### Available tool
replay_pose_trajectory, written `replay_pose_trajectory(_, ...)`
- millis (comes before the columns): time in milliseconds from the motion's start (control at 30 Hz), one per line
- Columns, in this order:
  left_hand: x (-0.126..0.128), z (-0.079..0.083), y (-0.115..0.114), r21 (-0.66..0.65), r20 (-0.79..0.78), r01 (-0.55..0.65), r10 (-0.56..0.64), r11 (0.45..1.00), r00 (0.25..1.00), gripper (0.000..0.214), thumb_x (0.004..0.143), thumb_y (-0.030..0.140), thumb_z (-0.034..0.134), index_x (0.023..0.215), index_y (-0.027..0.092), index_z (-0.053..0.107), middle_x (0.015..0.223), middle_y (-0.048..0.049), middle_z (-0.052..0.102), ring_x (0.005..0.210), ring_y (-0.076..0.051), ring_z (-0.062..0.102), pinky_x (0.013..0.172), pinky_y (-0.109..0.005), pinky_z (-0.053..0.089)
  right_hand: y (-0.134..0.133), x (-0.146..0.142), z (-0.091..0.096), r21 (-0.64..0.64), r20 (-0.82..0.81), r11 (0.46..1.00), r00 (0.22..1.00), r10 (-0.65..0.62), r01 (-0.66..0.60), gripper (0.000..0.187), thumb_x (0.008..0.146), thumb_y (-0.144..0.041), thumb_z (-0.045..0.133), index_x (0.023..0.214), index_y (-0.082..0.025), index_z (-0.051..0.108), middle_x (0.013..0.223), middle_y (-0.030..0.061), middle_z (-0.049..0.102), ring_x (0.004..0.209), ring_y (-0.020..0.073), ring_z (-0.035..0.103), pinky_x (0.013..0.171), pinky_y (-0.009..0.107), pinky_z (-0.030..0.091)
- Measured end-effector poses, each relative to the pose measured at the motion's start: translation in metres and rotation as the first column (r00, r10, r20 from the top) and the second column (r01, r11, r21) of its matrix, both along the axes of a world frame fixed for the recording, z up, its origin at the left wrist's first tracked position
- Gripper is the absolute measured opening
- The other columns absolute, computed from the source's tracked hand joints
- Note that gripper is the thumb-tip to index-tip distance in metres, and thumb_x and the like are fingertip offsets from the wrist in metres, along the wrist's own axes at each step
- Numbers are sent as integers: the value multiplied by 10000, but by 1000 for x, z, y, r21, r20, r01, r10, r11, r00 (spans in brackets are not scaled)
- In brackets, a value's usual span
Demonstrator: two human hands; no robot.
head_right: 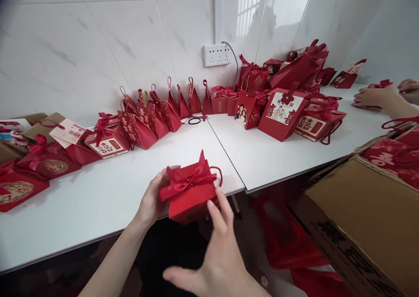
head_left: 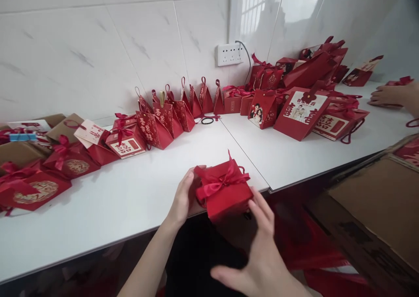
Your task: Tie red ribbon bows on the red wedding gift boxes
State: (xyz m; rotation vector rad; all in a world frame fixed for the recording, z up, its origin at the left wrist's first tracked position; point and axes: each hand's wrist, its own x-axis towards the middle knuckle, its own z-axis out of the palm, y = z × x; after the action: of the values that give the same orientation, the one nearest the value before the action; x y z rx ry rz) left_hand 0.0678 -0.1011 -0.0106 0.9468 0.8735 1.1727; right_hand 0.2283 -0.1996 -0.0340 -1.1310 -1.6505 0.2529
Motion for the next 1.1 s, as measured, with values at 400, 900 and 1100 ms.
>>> replay_pose_trajectory(400, -24, 20, -63, 198, -541, 49, 67, 979, 838, 462, 905, 474, 330, 715, 161, 611, 594, -36, 640, 618, -175, 593, 708, -314, 440, 97, 59, 6, -276, -303, 960, 952, -40, -48, 549, 893, -414, 475, 1373, -248, 266, 1403, 151, 392, 1304, 263, 388, 1059, 502, 333)
replay_pose_trajectory(900, 23, 26, 88, 259, -569, 28, 129, 965, 812, 388, 807, 430, 529, 1112, 190, 526, 1276, -113, 519, 1196, -245, 469, 1021, -370, 346, 153, 53, 21, -340, -302, 913, 946, 122, -226, 527, 852, -481, 459, 1293, -206, 376, 1336, 140, 465, 1241, 251, 455, 1026, 447, 386)
replay_pose_trajectory(1100, 28, 19, 71, 252, -407, 75, 36, 965, 913, 359, 795, 366, 540, 1104, 197, 471, 1114, -61, 586, 1044, -201, 560, 915, -330, 450, 120, 36, 9, -282, -272, 919, 941, 199, -276, 480, 897, -388, 446, 1337, -233, 333, 1354, 121, 441, 1244, 225, 455, 937, 389, 493)
